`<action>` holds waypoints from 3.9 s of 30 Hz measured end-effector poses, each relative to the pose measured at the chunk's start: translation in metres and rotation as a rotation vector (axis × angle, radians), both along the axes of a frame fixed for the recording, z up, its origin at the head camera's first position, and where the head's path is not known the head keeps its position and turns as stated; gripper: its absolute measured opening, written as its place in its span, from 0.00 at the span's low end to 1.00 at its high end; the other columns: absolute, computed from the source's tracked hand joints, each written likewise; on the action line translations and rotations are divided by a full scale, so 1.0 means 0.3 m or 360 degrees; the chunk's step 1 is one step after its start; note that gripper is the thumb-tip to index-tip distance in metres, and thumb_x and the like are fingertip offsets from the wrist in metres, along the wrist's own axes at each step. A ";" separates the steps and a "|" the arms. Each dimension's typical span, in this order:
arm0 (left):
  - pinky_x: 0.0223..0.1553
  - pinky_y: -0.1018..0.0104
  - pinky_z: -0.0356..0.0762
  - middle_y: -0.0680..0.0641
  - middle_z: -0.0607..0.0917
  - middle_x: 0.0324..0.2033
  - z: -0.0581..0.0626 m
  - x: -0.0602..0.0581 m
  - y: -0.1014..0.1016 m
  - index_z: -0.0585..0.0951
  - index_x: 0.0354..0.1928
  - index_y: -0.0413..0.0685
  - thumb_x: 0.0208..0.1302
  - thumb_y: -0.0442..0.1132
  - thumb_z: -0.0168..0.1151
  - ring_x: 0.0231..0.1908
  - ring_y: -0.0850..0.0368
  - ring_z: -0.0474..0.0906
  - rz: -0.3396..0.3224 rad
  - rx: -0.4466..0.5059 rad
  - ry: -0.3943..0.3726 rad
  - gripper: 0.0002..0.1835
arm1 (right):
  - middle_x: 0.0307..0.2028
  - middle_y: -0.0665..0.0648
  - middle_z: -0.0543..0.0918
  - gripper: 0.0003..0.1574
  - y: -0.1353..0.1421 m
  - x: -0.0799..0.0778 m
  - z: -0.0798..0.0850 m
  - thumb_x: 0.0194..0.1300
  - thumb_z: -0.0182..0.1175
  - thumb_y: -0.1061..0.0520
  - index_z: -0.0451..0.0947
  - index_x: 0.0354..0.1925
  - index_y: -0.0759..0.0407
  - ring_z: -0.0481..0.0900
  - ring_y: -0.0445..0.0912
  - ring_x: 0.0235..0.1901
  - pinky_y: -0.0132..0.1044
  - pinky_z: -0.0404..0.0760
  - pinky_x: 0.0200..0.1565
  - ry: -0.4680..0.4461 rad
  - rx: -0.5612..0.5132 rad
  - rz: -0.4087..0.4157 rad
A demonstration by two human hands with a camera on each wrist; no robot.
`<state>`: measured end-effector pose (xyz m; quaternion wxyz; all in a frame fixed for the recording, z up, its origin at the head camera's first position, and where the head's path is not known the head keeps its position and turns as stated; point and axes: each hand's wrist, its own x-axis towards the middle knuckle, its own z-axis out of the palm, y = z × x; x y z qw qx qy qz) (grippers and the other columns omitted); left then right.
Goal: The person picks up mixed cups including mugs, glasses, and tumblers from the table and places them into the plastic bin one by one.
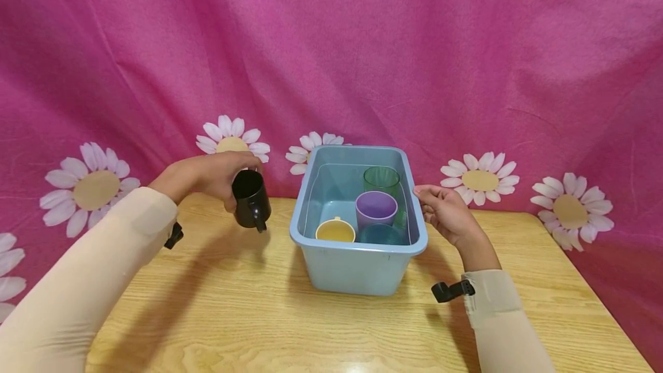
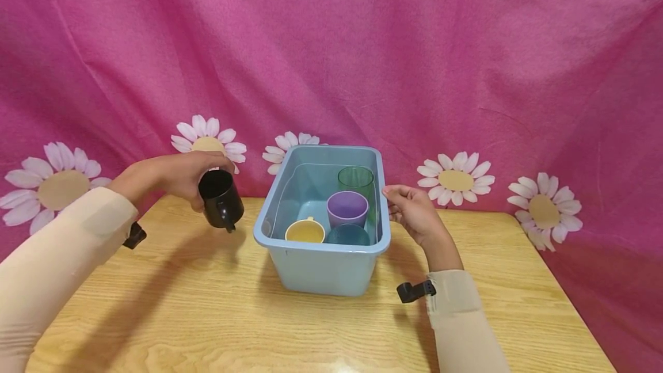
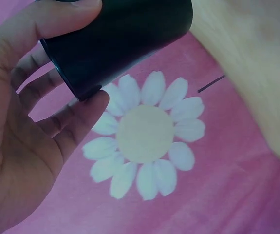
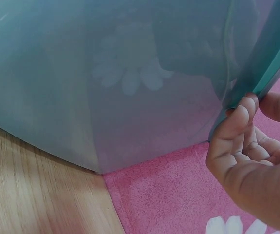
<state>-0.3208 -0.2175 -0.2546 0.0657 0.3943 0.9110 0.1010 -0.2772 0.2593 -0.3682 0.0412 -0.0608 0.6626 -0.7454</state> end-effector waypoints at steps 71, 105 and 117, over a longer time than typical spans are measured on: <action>0.50 0.58 0.81 0.51 0.78 0.49 0.290 -0.023 0.432 0.77 0.53 0.51 0.34 0.37 0.87 0.52 0.54 0.74 -0.0138 -0.0033 0.0135 0.39 | 0.33 0.50 0.85 0.13 0.015 0.012 0.005 0.75 0.60 0.53 0.80 0.49 0.61 0.82 0.40 0.31 0.30 0.84 0.37 0.0021 0.0042 -0.0023; 0.48 0.60 0.81 0.53 0.76 0.54 0.055 -0.073 0.579 0.75 0.64 0.54 0.36 0.35 0.85 0.56 0.53 0.69 -0.0143 -0.0122 0.0192 0.47 | 0.33 0.50 0.85 0.14 0.015 0.029 0.009 0.76 0.59 0.53 0.80 0.50 0.62 0.82 0.41 0.31 0.30 0.84 0.37 0.0027 0.0053 -0.0022; 0.49 0.59 0.82 0.50 0.75 0.56 -0.030 -0.089 0.585 0.74 0.65 0.51 0.38 0.37 0.85 0.56 0.52 0.70 -0.0160 -0.0108 0.0239 0.47 | 0.34 0.50 0.85 0.15 0.011 0.025 0.013 0.76 0.59 0.53 0.80 0.51 0.63 0.82 0.41 0.31 0.30 0.83 0.36 0.0029 0.0082 -0.0030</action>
